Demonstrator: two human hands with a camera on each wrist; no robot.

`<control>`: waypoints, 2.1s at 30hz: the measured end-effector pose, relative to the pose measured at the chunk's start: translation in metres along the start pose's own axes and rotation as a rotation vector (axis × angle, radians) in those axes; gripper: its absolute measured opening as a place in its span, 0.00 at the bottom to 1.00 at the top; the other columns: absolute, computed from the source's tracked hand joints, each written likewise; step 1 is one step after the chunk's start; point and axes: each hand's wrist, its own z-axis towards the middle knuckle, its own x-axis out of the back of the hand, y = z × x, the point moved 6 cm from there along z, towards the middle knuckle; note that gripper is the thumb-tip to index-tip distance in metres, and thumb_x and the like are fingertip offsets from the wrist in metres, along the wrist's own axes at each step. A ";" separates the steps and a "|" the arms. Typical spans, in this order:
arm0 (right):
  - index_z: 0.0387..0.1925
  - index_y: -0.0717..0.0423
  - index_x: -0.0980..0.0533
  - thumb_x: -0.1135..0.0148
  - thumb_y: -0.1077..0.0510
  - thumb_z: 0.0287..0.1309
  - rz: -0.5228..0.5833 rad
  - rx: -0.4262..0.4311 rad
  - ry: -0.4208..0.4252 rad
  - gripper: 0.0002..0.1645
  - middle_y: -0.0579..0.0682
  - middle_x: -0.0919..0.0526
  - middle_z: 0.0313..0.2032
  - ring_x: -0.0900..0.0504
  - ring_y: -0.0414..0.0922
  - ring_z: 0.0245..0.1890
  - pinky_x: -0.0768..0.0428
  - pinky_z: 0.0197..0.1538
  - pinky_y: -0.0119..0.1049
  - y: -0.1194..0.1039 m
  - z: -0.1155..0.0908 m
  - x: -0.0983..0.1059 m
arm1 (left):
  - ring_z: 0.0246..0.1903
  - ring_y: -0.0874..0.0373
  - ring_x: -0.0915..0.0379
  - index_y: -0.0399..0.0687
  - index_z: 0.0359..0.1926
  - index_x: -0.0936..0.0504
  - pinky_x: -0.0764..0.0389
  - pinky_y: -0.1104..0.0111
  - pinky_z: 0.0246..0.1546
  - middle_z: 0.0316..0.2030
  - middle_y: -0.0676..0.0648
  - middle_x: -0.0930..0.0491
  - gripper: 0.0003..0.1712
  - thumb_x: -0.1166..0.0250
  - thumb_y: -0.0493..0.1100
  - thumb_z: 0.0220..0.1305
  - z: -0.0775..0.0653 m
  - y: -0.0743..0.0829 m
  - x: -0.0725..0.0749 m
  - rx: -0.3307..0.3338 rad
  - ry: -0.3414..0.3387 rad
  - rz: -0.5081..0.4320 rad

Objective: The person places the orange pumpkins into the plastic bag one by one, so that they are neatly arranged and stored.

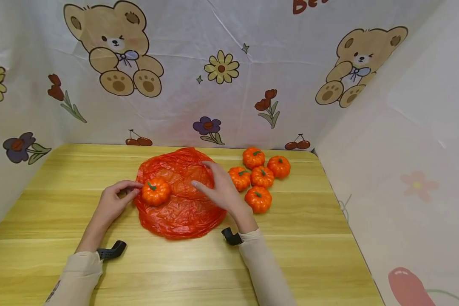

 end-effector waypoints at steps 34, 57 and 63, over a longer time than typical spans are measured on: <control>0.71 0.56 0.28 0.30 0.56 0.70 0.000 -0.007 0.217 0.32 0.62 0.23 0.68 0.25 0.60 0.70 0.27 0.69 0.61 0.084 -0.091 0.130 | 0.38 0.60 0.27 0.47 0.51 0.10 0.27 0.76 0.38 0.45 0.44 0.15 0.09 0.32 0.40 0.74 0.001 0.002 -0.001 -0.002 -0.006 -0.008; 0.71 0.61 0.29 0.30 0.48 0.69 -0.026 -0.121 0.114 0.37 0.62 0.22 0.67 0.24 0.58 0.67 0.25 0.68 0.61 0.114 -0.103 0.136 | 0.37 0.61 0.27 0.46 0.50 0.10 0.26 0.76 0.37 0.43 0.44 0.15 0.08 0.32 0.40 0.73 0.000 -0.001 -0.002 -0.016 0.002 -0.010; 0.68 0.60 0.27 0.28 0.45 0.67 -0.034 -0.144 0.017 0.36 0.60 0.19 0.62 0.22 0.59 0.63 0.22 0.65 0.60 0.116 -0.105 0.131 | 0.38 0.61 0.27 0.47 0.50 0.10 0.26 0.76 0.37 0.43 0.44 0.15 0.08 0.32 0.40 0.74 0.000 -0.001 -0.001 -0.013 0.005 -0.002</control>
